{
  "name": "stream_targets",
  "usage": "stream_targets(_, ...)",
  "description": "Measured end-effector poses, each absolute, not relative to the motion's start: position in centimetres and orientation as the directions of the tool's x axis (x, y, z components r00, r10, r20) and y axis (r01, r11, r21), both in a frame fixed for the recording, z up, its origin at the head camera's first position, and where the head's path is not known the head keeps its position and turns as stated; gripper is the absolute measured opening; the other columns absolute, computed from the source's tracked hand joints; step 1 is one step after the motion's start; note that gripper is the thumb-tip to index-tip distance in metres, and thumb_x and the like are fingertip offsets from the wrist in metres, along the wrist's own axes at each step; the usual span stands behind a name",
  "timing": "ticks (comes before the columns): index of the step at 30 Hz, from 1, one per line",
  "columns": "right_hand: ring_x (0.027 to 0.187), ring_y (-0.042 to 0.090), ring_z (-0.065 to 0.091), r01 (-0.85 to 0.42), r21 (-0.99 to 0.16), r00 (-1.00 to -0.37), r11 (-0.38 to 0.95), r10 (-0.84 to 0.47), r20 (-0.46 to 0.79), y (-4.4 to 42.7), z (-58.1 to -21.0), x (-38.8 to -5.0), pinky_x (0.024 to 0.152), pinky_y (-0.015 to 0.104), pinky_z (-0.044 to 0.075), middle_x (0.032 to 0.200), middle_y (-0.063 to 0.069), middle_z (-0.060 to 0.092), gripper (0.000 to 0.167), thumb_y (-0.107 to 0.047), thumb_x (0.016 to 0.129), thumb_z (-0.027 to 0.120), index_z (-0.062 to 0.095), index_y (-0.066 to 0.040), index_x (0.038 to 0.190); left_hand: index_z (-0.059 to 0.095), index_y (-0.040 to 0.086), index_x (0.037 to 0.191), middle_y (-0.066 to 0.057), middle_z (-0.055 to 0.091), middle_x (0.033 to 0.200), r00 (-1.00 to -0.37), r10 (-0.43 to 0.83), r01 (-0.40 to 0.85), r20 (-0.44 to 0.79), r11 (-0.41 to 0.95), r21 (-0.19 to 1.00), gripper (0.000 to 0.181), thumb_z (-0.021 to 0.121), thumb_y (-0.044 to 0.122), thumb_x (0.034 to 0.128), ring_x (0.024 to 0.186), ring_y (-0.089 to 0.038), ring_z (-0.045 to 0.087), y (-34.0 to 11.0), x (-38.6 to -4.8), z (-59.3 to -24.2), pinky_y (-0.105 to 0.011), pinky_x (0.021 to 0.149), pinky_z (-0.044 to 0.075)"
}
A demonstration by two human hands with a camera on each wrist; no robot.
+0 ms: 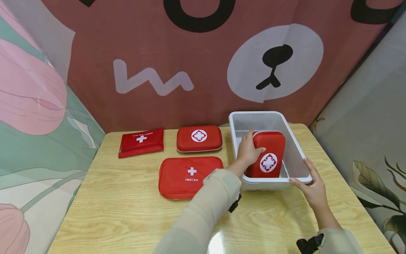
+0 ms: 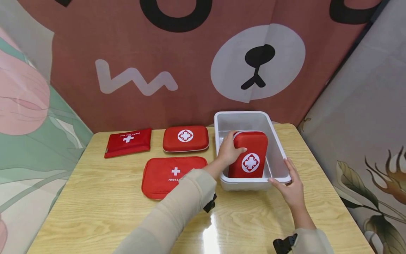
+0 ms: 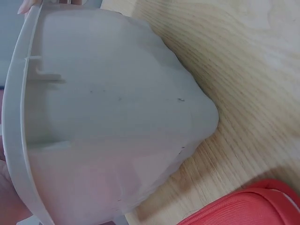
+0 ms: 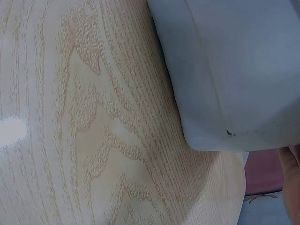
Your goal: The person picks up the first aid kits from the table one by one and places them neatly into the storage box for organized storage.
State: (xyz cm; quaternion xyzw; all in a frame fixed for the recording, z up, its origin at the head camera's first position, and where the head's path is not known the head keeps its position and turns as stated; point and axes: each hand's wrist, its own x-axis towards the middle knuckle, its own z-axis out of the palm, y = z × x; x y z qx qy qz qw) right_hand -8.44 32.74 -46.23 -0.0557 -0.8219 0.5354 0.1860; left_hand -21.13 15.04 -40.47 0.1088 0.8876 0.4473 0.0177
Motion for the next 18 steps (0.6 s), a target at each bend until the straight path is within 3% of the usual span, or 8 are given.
stream_targets(9, 0.121, 0.008, 0.022, -0.139, -0.926, -0.926, 0.351, 0.286, 0.248, 32.75, -46.41, -8.56, 0.084, 0.005, 0.03, 0.141, 0.0, 0.018, 0.073, 0.009, 0.073, 0.061, 0.027, -0.008, 0.135, 0.034, 0.013, 0.129, -0.008, 0.047, 0.111, -0.988, 0.157, 0.108, 0.012, 0.621, 0.776, 0.066, 0.069, 0.021, 0.0733, 0.092, -0.02, 0.052, 15.52, -21.51, -41.01, -0.027, 0.076, 0.045)
stream_targets(18, 0.12, 0.007, 0.021, -0.127, -0.914, -0.93, 0.384, 0.275, 0.245, 32.9, -46.32, -8.46, 0.083, 0.004, 0.03, 0.141, -0.003, 0.017, 0.073, 0.008, 0.074, 0.061, 0.026, -0.011, 0.136, 0.032, 0.01, 0.131, -0.011, 0.046, 0.116, -0.994, 0.079, -0.006, -0.07, 0.62, 0.785, 0.066, 0.066, 0.02, 0.0754, 0.099, -0.022, 0.05, 16.02, -22.14, -40.96, -0.027, 0.083, 0.041)
